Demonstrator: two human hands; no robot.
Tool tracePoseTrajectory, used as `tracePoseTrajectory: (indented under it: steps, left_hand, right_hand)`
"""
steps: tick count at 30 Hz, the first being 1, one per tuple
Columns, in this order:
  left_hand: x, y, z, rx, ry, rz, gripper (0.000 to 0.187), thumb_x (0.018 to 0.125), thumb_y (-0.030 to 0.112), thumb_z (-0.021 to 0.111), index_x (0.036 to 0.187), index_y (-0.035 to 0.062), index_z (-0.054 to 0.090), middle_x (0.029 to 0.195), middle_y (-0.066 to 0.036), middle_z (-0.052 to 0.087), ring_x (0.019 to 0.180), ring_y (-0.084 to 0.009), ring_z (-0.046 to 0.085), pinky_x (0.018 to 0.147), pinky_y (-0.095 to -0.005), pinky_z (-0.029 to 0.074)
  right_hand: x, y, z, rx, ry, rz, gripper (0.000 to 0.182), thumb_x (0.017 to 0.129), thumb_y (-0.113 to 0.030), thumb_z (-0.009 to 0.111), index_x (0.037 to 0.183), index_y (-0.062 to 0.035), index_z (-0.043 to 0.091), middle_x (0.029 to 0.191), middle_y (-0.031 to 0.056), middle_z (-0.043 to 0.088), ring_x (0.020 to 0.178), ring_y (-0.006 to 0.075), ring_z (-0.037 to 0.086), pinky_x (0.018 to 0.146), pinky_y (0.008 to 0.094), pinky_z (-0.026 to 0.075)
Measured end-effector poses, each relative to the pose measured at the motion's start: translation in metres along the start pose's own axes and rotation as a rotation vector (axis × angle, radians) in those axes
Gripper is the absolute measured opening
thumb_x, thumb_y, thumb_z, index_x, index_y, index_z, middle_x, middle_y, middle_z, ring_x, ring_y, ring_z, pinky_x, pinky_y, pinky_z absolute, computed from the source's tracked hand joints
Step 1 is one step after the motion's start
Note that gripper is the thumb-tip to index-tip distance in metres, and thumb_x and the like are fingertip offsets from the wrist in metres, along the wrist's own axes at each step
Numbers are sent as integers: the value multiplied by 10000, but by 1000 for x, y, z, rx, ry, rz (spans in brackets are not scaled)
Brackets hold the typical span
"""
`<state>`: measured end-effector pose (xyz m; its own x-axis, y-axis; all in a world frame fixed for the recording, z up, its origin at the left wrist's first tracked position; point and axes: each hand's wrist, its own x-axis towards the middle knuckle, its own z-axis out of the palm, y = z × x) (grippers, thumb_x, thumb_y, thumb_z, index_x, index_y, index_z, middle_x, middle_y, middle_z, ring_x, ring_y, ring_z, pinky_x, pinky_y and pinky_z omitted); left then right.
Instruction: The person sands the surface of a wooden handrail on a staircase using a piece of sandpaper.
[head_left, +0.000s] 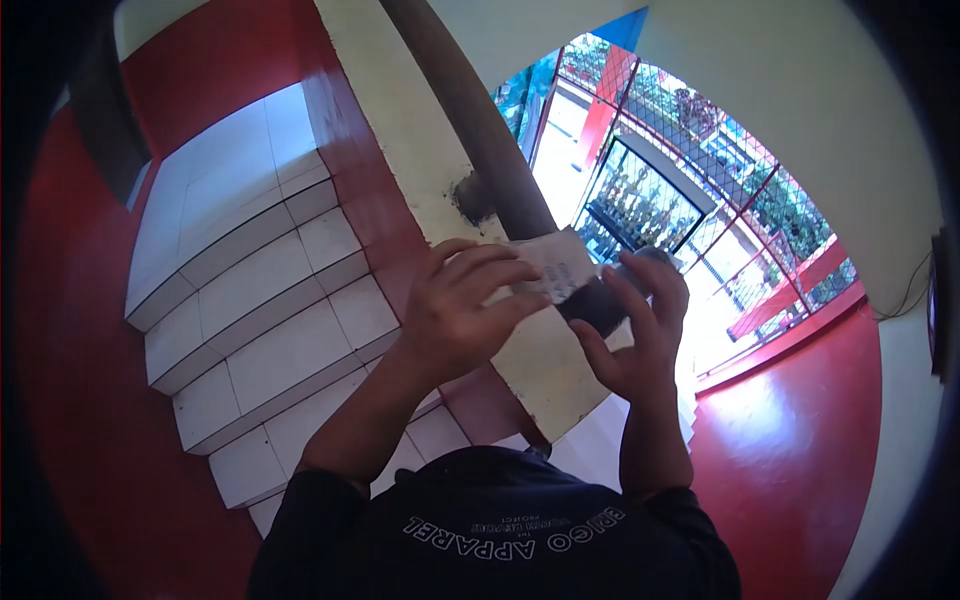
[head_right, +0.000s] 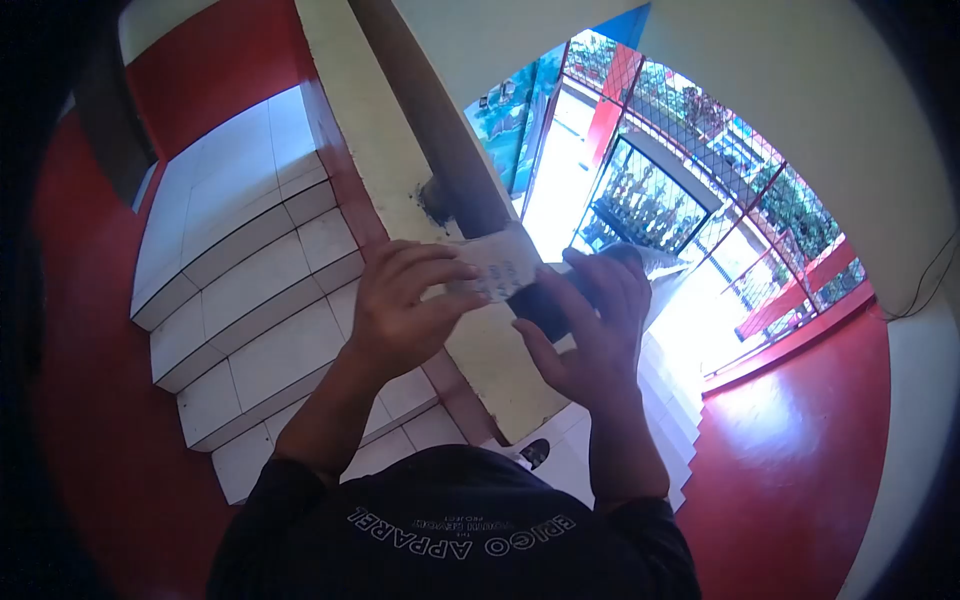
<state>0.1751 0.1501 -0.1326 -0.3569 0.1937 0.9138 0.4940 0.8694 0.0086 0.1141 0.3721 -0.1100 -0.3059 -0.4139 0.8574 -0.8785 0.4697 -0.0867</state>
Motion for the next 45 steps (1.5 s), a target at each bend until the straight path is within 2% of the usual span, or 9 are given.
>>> tracePoseTrajectory:
  steps: [4,14,17,23,29,35,39,43,45]
  left_hand:
    - [4,7,16,80,-39,152,147,811,164,699,942,203,754,1055,23,698,1101,-164,660,1016,-440,428]
    - [16,3,21,76,53,250,166,790,158,784,940,229,773,1024,48,741,1100,-160,677,1034,-445,427]
    - [13,-1,19,19,87,205,203,771,153,815,953,231,767,1017,34,746,1087,-157,682,1018,-444,435]
    - [11,-12,20,-100,106,38,256,716,75,860,934,156,750,972,-21,755,939,-176,717,903,-395,484]
    - [5,-21,24,-247,118,-59,296,704,23,865,963,87,737,972,-52,753,864,-199,712,788,-348,512]
    - [7,-9,27,-266,91,-147,409,686,66,879,1064,106,727,1079,-77,737,960,-246,698,819,-373,505]
    - [3,3,32,-298,-9,-63,385,719,147,870,1077,144,728,1120,-55,729,1039,-245,678,878,-417,491]
    - [20,33,48,-362,-106,34,333,758,219,854,1067,175,739,1164,-30,719,1098,-243,655,929,-443,468]
    - [30,50,63,-409,-154,-9,296,780,258,848,1051,190,752,1222,-36,704,1177,-274,637,1021,-475,442]
  right_hand:
    - [-3,19,11,-157,-26,-137,211,739,-152,816,937,-136,743,1216,57,647,1228,305,543,1125,568,328]
    - [-1,27,7,-49,-39,-41,344,727,-102,790,1062,-148,728,1347,97,595,1286,323,529,1133,570,324]
    - [-5,40,13,-30,55,-70,333,723,-88,796,1043,-143,723,1335,107,608,1279,329,541,1122,574,340]
    - [-3,31,19,157,185,-77,261,732,-60,808,966,-97,700,1089,99,724,1129,336,651,1085,553,398]
    - [-10,22,26,368,109,-47,271,745,88,767,953,-59,676,899,98,729,845,265,704,780,382,557]
    - [-17,33,18,419,216,-24,299,756,115,717,1008,-27,644,924,147,714,758,224,688,643,312,540]
    - [-17,66,8,398,352,-33,290,808,133,655,1066,4,626,968,189,706,852,239,705,740,312,557]
    - [16,117,3,376,68,125,306,935,47,633,1233,29,569,1098,133,661,1033,212,663,901,333,537]
    - [51,144,21,593,-29,264,297,948,-21,615,1244,-19,591,1103,135,718,982,187,707,836,325,555]
